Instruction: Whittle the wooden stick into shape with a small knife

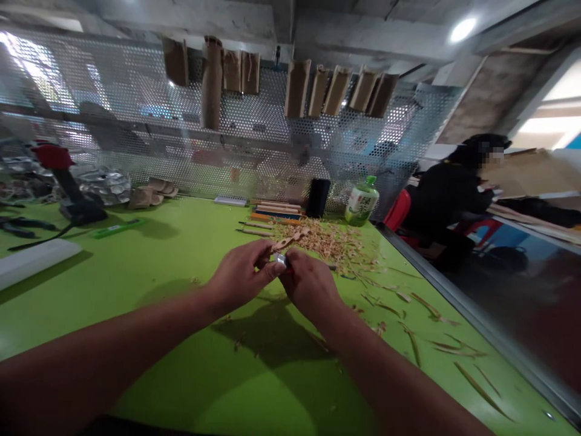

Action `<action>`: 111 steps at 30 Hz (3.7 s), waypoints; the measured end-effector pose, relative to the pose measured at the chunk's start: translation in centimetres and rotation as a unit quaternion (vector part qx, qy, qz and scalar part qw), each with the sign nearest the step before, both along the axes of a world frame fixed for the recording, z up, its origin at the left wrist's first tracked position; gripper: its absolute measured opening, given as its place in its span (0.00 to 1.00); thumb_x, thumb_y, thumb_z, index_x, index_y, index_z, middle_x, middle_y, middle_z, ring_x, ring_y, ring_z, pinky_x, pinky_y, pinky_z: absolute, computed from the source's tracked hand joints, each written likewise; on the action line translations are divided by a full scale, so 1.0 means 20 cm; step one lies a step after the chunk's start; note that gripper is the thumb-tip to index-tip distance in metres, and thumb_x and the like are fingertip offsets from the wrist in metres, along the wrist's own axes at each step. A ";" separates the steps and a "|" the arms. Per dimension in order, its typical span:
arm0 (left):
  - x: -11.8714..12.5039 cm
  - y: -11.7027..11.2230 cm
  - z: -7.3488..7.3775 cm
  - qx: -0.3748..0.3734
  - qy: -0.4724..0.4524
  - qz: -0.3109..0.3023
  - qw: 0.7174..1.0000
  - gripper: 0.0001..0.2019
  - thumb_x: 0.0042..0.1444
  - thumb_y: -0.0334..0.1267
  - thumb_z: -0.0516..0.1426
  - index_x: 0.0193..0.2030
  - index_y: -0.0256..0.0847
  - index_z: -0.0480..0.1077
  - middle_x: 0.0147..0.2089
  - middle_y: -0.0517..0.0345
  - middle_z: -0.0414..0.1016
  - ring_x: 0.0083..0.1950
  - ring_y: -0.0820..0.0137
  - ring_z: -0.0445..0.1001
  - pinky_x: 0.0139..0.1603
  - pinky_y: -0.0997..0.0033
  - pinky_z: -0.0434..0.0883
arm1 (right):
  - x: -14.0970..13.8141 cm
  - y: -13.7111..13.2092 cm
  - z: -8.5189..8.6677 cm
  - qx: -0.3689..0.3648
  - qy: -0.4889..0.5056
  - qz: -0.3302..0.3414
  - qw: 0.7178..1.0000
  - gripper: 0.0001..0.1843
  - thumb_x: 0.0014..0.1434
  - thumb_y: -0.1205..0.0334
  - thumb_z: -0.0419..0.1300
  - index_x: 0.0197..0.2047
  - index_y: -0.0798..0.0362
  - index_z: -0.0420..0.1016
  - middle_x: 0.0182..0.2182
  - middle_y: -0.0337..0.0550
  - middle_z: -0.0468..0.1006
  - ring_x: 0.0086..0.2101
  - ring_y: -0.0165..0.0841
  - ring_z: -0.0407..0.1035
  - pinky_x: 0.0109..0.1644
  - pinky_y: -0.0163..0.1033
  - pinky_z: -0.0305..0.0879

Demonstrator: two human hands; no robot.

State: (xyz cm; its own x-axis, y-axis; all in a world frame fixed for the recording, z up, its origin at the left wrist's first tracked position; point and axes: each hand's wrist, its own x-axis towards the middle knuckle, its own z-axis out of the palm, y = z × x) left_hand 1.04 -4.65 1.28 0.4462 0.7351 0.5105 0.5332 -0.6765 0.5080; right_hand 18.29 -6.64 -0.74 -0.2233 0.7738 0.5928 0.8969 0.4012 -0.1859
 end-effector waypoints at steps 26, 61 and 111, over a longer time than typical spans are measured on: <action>0.07 -0.02 -0.05 -0.159 -0.177 0.046 0.970 0.16 0.60 0.49 0.52 0.31 0.39 0.69 0.26 0.63 0.66 0.27 0.75 0.59 0.27 0.74 0.53 | -0.09 0.00 0.03 0.025 -0.124 -0.191 0.973 0.12 0.65 0.57 0.49 0.34 0.53 0.68 0.29 0.45 0.76 0.27 0.33 0.67 0.28 0.39 0.41; 0.04 0.03 -0.02 -0.383 -0.268 -0.115 0.877 0.09 0.60 0.42 0.54 0.38 0.37 0.68 0.35 0.58 0.72 0.19 0.84 0.56 0.17 0.80 0.53 | 0.03 0.04 0.05 -0.082 0.140 0.022 0.986 0.18 0.63 0.44 0.49 0.33 0.51 0.61 0.23 0.34 0.64 0.23 0.28 0.58 0.26 0.33 0.51; 0.00 -0.01 0.02 -0.180 -0.089 -0.036 0.979 0.12 0.60 0.38 0.49 0.27 0.38 0.67 0.27 0.60 0.70 0.29 0.72 0.65 0.30 0.73 0.58 | -0.02 0.04 0.04 -0.171 0.199 0.041 0.964 0.27 0.63 0.38 0.43 0.23 0.49 0.58 0.13 0.33 0.60 0.17 0.28 0.55 0.22 0.34 0.49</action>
State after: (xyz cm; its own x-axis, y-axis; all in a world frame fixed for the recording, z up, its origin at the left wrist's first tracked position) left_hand 1.12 -4.95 1.67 0.4317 0.8514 0.2978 0.3725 -0.4689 0.8009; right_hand 17.86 -5.94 -0.04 -0.0991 0.9289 0.3569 0.6952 0.3213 -0.6430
